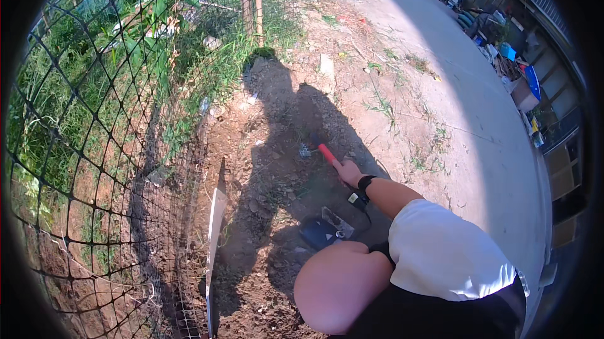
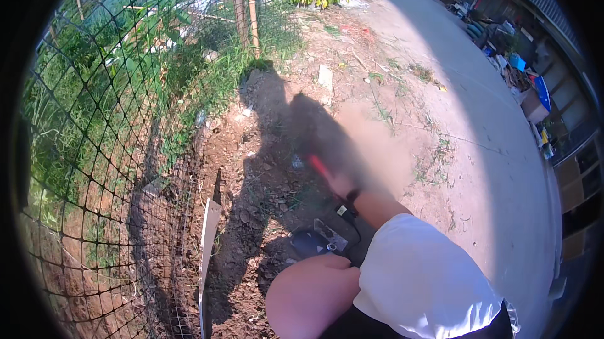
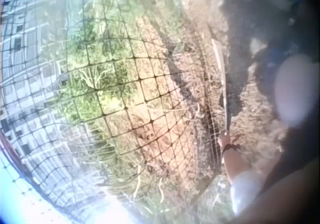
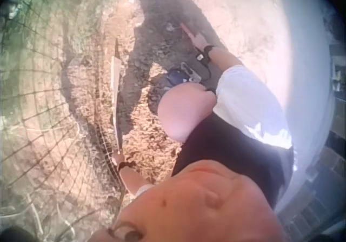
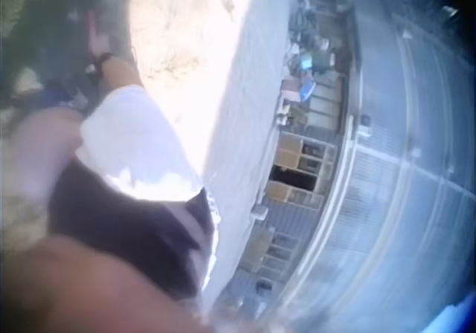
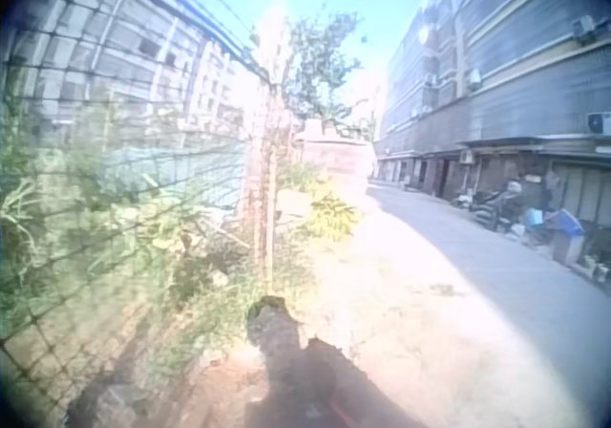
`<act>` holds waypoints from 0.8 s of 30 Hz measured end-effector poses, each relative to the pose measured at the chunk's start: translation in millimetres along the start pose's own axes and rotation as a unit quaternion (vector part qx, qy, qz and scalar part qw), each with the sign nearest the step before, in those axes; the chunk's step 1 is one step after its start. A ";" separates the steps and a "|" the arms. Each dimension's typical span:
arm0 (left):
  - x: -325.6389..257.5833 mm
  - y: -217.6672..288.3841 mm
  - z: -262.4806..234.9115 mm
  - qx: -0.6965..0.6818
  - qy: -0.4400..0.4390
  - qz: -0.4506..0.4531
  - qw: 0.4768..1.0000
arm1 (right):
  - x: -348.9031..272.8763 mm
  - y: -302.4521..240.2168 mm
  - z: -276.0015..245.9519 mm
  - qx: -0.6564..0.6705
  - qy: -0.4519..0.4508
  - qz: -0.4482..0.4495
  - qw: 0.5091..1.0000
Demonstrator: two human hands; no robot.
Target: The person uses a trowel to dig a trench along a mesh fence and places a long tile into the ground, securing it with dirt.
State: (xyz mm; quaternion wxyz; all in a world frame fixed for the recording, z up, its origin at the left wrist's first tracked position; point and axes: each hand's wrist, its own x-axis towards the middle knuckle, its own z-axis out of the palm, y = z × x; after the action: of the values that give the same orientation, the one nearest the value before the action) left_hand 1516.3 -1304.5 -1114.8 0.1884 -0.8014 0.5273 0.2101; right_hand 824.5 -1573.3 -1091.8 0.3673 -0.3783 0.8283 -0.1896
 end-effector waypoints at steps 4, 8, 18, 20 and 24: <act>-1.6 -3.5 4.1 -0.001 0.036 -0.003 0.999 | -29.9 23.1 -19.6 0.002 -0.005 0.012 1.000; 0.2 3.8 -4.0 -0.019 0.005 -0.012 1.000 | -70.9 22.3 -59.6 -0.057 0.024 -0.075 0.995; -5.8 23.7 -25.7 -0.105 0.017 -0.001 0.994 | -123.1 -63.2 -105.7 -0.110 -0.112 -0.175 0.972; -11.4 21.3 -28.5 -0.122 0.039 -0.004 0.992 | -127.0 -86.0 -95.7 -0.138 -0.185 -0.164 0.959; -12.7 19.0 -31.1 -0.140 0.053 -0.031 0.988 | -147.7 -157.4 -58.5 -0.222 -0.289 -0.213 0.907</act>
State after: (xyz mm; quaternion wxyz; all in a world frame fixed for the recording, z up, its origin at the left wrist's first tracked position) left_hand 1498.5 -1318.2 -1083.4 0.0526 -0.8457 0.4773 0.2328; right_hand 922.8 -1559.1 -891.4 0.4482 -0.6553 0.6065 0.0431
